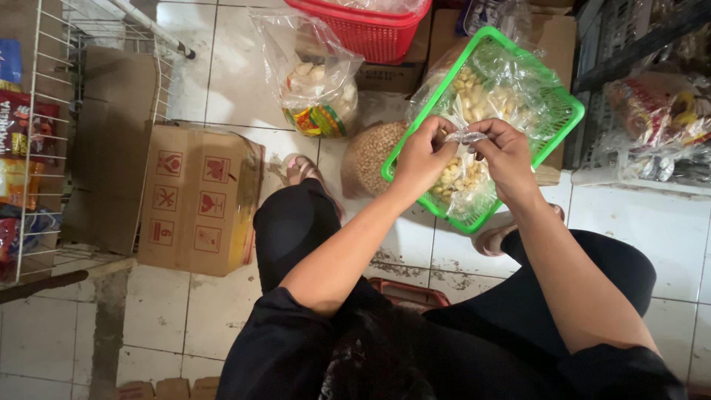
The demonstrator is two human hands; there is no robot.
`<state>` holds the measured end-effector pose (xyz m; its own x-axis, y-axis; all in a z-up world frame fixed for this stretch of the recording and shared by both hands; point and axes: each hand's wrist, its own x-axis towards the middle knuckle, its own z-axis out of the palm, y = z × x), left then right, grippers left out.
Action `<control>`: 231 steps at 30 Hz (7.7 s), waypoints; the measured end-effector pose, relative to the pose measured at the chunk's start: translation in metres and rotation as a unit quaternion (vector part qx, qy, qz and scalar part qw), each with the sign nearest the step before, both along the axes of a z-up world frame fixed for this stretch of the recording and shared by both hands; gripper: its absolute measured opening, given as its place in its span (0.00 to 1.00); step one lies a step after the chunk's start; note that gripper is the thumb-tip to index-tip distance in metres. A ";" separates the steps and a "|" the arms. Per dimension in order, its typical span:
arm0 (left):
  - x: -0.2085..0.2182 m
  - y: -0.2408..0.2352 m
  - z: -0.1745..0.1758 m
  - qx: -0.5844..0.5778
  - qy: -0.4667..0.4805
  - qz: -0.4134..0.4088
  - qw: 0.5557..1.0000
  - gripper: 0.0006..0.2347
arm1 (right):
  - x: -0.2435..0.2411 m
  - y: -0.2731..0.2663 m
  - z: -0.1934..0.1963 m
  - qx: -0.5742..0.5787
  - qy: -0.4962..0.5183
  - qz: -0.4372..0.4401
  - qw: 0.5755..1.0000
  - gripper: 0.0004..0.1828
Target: The person places snacks or dried food items into small plastic bags by hand and seals them.
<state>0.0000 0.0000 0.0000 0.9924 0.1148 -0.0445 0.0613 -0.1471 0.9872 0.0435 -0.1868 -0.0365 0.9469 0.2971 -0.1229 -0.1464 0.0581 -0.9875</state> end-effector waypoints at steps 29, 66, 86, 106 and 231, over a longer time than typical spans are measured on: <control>0.008 0.004 -0.017 -0.054 -0.058 -0.014 0.997 0.05 | -0.004 0.007 0.011 -0.059 -0.011 0.009 0.998 0.08; 0.001 0.007 0.006 0.127 -0.166 0.062 0.976 0.10 | -0.012 0.008 0.022 -0.046 -0.001 0.054 0.998 0.06; 0.016 0.016 -0.032 -0.275 0.013 -0.032 0.961 0.04 | 0.022 0.019 0.000 -0.144 -0.142 -0.013 0.979 0.12; 0.002 0.079 -0.045 -0.205 -0.030 0.064 0.976 0.08 | -0.012 0.054 -0.146 -0.545 -0.235 0.190 0.782 0.37; -0.001 -0.003 -0.062 0.113 -0.017 -0.043 0.992 0.06 | -0.029 -0.008 -0.007 0.134 0.309 0.040 0.941 0.21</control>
<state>-0.0013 -0.0033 -0.0621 0.9995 0.0325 0.0064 0.0060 -0.3690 0.9294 0.0142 -0.1953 -0.0439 0.6922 0.4633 -0.5533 -0.7024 0.2567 -0.6639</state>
